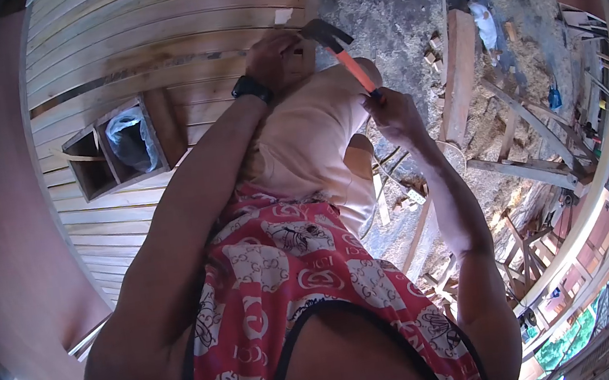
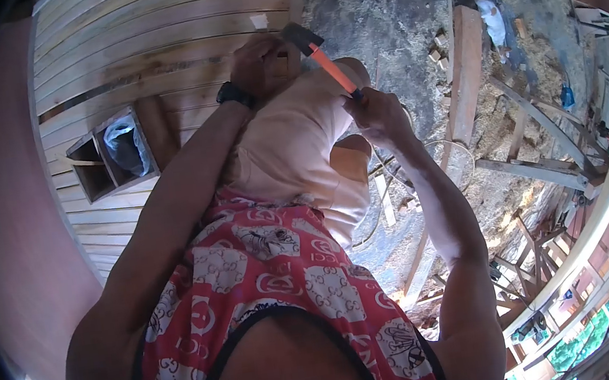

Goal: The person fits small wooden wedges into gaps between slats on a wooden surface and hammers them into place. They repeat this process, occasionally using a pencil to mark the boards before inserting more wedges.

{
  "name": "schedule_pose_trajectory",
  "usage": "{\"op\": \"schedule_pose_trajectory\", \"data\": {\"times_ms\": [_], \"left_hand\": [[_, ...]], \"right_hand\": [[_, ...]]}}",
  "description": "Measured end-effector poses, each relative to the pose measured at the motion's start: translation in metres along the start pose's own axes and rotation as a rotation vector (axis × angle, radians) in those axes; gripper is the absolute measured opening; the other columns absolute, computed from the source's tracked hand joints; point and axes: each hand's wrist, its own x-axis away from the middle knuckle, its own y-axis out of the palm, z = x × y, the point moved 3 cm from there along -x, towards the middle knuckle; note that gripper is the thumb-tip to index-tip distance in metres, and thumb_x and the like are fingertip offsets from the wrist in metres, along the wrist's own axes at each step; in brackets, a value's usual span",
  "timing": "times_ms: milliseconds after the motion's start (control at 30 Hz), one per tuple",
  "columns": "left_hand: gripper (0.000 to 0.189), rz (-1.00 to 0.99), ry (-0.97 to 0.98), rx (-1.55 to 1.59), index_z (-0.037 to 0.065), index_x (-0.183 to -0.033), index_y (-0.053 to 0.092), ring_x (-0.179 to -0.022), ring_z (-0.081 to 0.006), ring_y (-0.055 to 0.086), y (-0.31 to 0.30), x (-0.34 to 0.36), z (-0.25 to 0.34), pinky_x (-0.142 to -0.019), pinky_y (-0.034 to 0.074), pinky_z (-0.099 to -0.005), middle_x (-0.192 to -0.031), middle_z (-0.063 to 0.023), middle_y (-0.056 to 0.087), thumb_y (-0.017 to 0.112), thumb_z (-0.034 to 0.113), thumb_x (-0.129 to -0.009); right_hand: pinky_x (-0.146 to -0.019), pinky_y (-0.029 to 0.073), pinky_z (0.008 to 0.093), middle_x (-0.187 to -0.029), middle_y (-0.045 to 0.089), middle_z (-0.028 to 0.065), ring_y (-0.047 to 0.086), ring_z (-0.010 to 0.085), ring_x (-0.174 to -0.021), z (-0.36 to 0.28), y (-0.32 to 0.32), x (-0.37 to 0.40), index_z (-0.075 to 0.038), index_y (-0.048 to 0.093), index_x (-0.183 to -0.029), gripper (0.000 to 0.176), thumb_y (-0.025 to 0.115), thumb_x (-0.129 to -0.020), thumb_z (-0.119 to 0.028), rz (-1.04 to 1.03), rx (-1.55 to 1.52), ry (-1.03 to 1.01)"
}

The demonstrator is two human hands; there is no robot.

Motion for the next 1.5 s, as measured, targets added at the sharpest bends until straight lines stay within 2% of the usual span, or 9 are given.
{"op": "schedule_pose_trajectory", "data": {"times_ms": [167,233,533,733,933,1133,1200,1400,1500], "left_hand": [[0.031,-0.091,-0.304,0.119,0.01,-0.104,0.072,-0.109,-0.0308,0.064,-0.016,0.02,-0.028,-0.096,0.051,-0.0488,-0.117,-0.0109,0.068,0.078,0.027,-0.08],[0.035,-0.057,-0.135,-0.543,0.013,-0.108,0.073,-0.125,-0.0311,0.056,-0.047,0.015,-0.018,-0.108,0.039,-0.0572,-0.133,-0.0109,0.061,0.076,0.037,-0.083],[0.028,-0.134,0.008,-0.515,0.042,-0.108,0.076,-0.141,-0.0323,0.044,-0.057,-0.005,-0.04,-0.113,0.028,-0.0659,-0.152,-0.0027,0.049,0.077,0.042,-0.08],[0.033,-0.118,0.008,-0.492,0.036,-0.109,0.077,-0.14,-0.0312,0.047,-0.058,-0.008,-0.027,-0.114,0.026,-0.0645,-0.148,-0.0059,0.054,0.082,0.035,-0.077],[0.032,-0.1,-0.002,-0.5,0.04,-0.108,0.076,-0.139,-0.0316,0.046,-0.056,-0.006,-0.034,-0.112,0.03,-0.0655,-0.149,-0.0035,0.053,0.082,0.037,-0.077],[0.03,-0.121,-0.017,-0.459,0.036,-0.107,0.077,-0.14,-0.0316,0.045,-0.056,-0.007,-0.035,-0.113,0.028,-0.0649,-0.151,-0.0032,0.051,0.081,0.037,-0.078],[0.029,-0.132,-0.011,-0.481,0.035,-0.107,0.077,-0.141,-0.032,0.045,-0.056,-0.006,-0.034,-0.114,0.027,-0.0645,-0.151,-0.0031,0.051,0.08,0.039,-0.079],[0.027,-0.111,-0.005,-0.472,0.033,-0.11,0.077,-0.142,-0.0325,0.043,-0.06,-0.005,-0.039,-0.115,0.026,-0.0646,-0.151,-0.0026,0.05,0.074,0.043,-0.085],[0.028,-0.11,0.009,-0.464,0.031,-0.11,0.077,-0.142,-0.0324,0.043,-0.058,-0.003,-0.039,-0.115,0.025,-0.0652,-0.151,-0.0024,0.05,0.072,0.045,-0.086]], "right_hand": [[-0.051,0.045,0.0381,-0.059,0.059,0.012,0.059,0.022,-0.052,0.008,-0.013,0.021,-0.003,0.061,-0.084,0.035,0.072,-0.094,-0.035,0.054,-0.205,0.079],[-0.05,0.044,0.0374,-0.058,0.058,0.0105,0.056,0.0185,-0.051,0.021,-0.003,0.024,-0.002,0.061,-0.082,0.036,0.073,-0.093,-0.034,0.046,-0.295,0.09],[-0.047,0.039,0.0374,-0.054,0.053,0.0095,0.046,0.0136,-0.049,0.02,0.006,0.014,-0.002,0.058,-0.07,0.036,0.076,-0.09,-0.026,0.114,-0.244,0.027],[-0.042,0.038,0.0385,-0.054,0.053,0.0111,0.052,0.0224,-0.045,0.024,-0.008,-0.007,-0.003,0.058,-0.072,0.027,0.076,-0.087,-0.017,0.135,-0.035,-0.302],[-0.051,0.041,0.0323,-0.061,0.056,0.0036,0.048,0.0074,-0.057,0.023,-0.035,-0.024,0.001,0.061,-0.079,0.019,0.074,-0.087,-0.01,-0.133,-0.074,0.015],[-0.056,0.048,0.0323,-0.072,0.065,0.0086,0.059,0.0123,-0.061,0.039,-0.028,-0.037,-0.001,0.068,-0.088,0.005,0.068,-0.083,0.0,0.187,-0.123,-0.548],[-0.052,0.051,0.0463,-0.059,0.06,0.0218,0.066,0.0386,-0.059,0.048,-0.022,-0.059,0.0,0.06,-0.073,0.02,0.064,-0.085,-0.016,-0.173,0.306,0.027],[-0.049,0.043,0.0334,-0.072,0.065,0.0073,0.058,0.0166,-0.056,-0.002,-0.054,-0.049,0.0,0.069,-0.109,0.024,0.065,-0.086,0.004,0.122,-0.352,-0.432],[-0.048,0.044,0.0332,-0.072,0.065,0.0085,0.058,0.0175,-0.056,0.044,-0.042,-0.057,-0.002,0.069,-0.095,0.008,0.068,-0.087,-0.004,-0.063,-0.159,-0.514]]}}
